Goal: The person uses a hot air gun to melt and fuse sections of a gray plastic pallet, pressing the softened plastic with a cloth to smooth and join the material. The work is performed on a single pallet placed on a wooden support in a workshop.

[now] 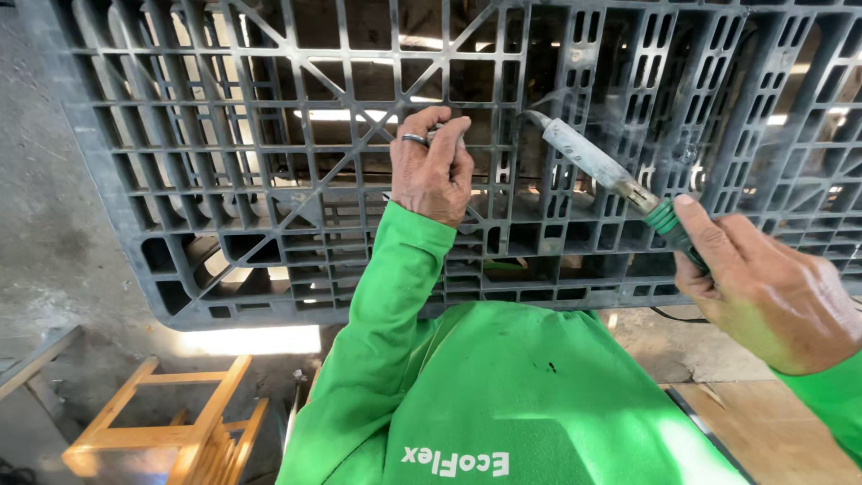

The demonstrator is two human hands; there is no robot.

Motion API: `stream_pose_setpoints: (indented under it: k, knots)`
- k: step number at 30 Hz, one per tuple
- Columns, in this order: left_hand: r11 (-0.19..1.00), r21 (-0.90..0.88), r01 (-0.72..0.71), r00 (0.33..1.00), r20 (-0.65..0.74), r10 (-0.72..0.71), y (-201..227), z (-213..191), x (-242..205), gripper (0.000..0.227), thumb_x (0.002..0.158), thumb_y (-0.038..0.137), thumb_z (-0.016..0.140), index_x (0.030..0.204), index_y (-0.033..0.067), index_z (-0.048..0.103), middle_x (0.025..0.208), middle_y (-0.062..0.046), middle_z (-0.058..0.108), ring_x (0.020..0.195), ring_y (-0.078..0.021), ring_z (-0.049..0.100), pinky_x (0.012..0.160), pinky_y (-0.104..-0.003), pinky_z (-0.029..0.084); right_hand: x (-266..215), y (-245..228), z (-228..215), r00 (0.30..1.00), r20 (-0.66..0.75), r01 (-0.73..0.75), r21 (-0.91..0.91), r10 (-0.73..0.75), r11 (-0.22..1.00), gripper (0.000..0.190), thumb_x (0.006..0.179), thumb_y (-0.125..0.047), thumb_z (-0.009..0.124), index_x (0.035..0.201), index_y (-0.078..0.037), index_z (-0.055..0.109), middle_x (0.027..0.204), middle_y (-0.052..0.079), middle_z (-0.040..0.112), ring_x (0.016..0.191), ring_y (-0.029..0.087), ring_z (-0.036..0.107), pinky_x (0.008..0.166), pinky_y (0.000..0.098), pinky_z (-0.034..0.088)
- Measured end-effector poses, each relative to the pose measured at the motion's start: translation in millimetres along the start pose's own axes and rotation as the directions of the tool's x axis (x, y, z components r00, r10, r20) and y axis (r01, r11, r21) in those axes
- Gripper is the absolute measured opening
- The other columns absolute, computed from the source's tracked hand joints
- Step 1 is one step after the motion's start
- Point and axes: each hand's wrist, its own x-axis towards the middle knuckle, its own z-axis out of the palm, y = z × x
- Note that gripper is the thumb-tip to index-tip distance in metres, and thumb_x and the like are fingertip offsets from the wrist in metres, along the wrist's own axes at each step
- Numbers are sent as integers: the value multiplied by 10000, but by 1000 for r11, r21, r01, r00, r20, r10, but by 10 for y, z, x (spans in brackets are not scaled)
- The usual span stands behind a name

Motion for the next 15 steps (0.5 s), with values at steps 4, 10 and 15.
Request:
stream_pose_setpoints:
  k: [4, 10, 15]
  knots:
    - [999, -52, 7, 999, -32, -8, -28, 5, -22, 298, 949, -6, 682, 1228, 99, 680, 1308, -125, 564, 1112, -327, 585, 955, -421, 523, 43, -18, -92, 999, 27, -19, -169, 23, 986, 738, 798, -291, 798, 1481, -121, 579, 835, 48, 551, 675, 191, 636, 511, 354, 523]
    - [998, -64, -21, 997, -81, 16, -40, 18, -27, 294, 947, -14, 688, 1222, 85, 670, 1284, -126, 567, 1132, -315, 599, 981, -410, 528, 187, 182, -157, 989, 71, 150, -420, -132, 895, 816, 720, -318, 797, 1500, -316, 560, 948, 60, 579, 759, 194, 582, 561, 295, 504]
    - [999, -32, -37, 995, -92, 34, -61, 36, -26, 284, 931, -17, 701, 1196, 80, 668, 1268, -126, 577, 1136, -310, 604, 978, -419, 526, 312, 528, -169, 930, 12, 326, -487, -368, 810, 801, 820, -45, 705, 1516, -414, 563, 1043, 64, 584, 781, 191, 466, 637, 273, 453]
